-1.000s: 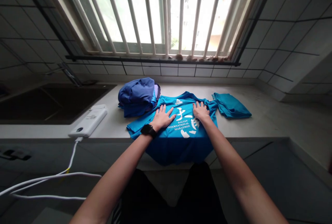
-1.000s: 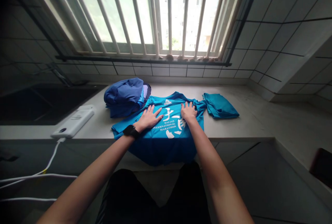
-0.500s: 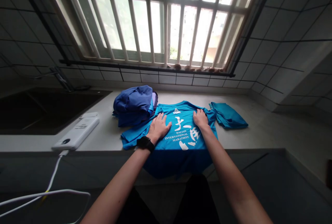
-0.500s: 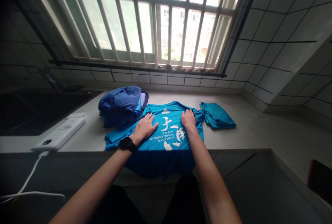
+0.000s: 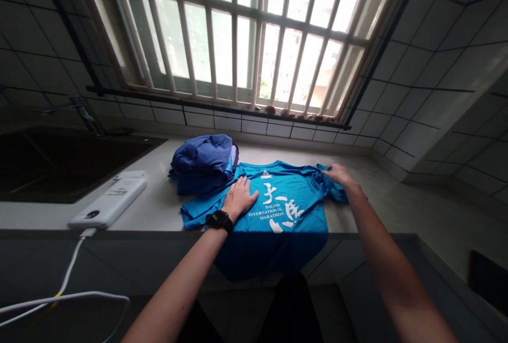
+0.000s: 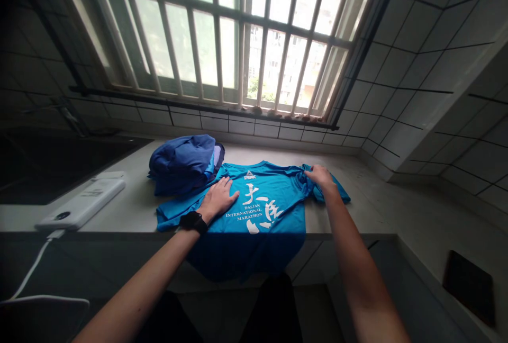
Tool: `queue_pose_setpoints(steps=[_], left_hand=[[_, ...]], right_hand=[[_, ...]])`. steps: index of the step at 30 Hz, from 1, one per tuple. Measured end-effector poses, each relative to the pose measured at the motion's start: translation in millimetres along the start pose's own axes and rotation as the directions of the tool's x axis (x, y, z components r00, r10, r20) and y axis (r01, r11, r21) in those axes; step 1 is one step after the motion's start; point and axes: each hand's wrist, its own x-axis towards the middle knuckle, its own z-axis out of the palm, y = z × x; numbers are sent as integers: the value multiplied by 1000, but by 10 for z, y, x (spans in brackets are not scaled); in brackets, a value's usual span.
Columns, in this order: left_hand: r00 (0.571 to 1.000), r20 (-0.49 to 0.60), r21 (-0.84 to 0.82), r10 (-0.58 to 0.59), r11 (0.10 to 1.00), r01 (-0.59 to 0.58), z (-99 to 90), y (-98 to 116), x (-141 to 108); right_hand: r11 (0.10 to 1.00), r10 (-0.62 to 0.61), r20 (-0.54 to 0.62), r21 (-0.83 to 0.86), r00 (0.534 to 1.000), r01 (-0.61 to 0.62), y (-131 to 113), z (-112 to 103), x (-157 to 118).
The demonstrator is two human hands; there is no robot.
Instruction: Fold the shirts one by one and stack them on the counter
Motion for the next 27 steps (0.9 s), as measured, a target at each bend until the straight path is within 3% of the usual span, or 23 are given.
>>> queue_pose_setpoints(steps=[2,4,9,12,14,16,17,19,21,24,27], left_hand=[[1000,9,-1,-1,1000,1,-12,6,-2],[1000,13,-9,-4,1000,4,-25,9,-6],[1000,6,-26,-11,1000,11,-50,17,-15],[1000,8,-27,-6,1000,7,-53,22,-14],[1000,3,-27,-6,1000,6,-47,24,-9],[1000,-2,-26,-9,1000,9,-38,25,-4],[1000,-3,-24,-11,1000,11,-36,26,-3],[1000,-1,-19,-12,1000,12,-38,28,-6],[1000,9,-11,-12,1000,12,-53,33,-16],[1000,28,-5,-8,1000,8,-82,40,-35],[1000,29,-1,-10,1000,10,-84,34,-39]], right_hand=[[999,26,158,-30,987,-22,41,36,-77],[1000,22,173,-20,985,-19,46,90,-157],[998,66,9,22,998,-66,131,24,-220],[980,179,-87,-77,980,-185,214,-94,-249],[967,159,-195,-169,968,-192,187,-131,-319],[972,21,-264,-219,964,-81,56,-104,-429],[974,-80,-237,-225,968,26,-44,-63,-492],[941,-295,-75,-195,953,276,-286,69,-619],[873,-455,128,-128,881,470,-538,249,-725],[818,-527,289,-81,799,569,-869,538,-812],[804,-548,285,-77,786,589,-1139,785,-816]])
